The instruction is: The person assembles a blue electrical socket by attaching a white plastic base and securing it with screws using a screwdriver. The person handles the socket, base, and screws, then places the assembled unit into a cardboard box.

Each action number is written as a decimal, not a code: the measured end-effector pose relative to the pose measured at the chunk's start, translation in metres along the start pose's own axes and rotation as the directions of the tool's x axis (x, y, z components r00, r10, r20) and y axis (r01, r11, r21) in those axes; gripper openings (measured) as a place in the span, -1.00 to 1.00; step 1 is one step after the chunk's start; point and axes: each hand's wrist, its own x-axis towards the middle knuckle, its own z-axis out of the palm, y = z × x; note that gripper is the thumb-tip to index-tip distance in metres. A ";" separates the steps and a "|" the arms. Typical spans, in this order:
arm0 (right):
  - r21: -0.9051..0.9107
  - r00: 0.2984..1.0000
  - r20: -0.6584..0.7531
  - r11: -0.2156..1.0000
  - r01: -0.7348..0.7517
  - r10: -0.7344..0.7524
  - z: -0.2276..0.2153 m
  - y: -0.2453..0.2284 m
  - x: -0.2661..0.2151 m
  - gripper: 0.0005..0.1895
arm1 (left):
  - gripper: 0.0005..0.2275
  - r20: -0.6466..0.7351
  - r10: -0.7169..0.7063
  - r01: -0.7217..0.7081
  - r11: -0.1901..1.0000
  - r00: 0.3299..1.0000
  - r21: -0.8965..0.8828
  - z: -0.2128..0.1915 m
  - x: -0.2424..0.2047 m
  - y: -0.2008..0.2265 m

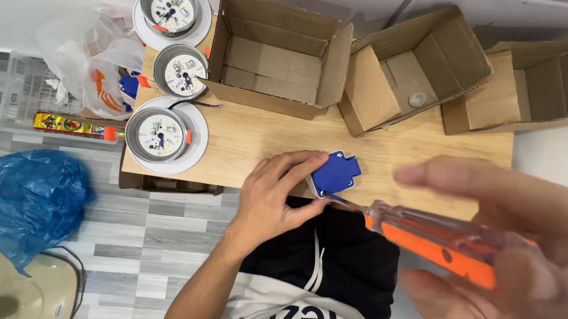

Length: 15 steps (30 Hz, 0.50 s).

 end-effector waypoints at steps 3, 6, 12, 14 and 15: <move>-0.063 1.000 0.022 0.998 0.008 -0.006 0.011 -0.015 0.002 -0.46 | -0.54 0.017 -0.002 0.002 1.000 1.000 -0.003 -0.001 0.000 -0.001; -0.315 0.961 0.157 0.911 0.266 -0.226 -0.001 -0.003 0.004 -0.47 | -0.53 0.023 -0.006 0.006 1.000 1.000 0.000 0.000 0.000 -0.001; 0.126 0.966 0.154 0.966 -0.227 0.207 -0.017 -0.004 -0.006 -0.37 | -0.52 0.032 -0.015 0.015 1.000 0.999 -0.007 -0.001 -0.001 -0.002; 0.257 0.894 0.168 0.857 -0.446 0.415 -0.013 -0.006 -0.002 -0.26 | -0.52 0.036 -0.014 0.014 1.000 0.999 -0.006 -0.001 -0.001 -0.002; 0.194 0.909 0.269 0.907 -0.374 0.317 -0.011 -0.002 0.002 -0.13 | -0.52 0.042 -0.017 0.017 1.000 0.999 -0.003 -0.001 -0.001 -0.002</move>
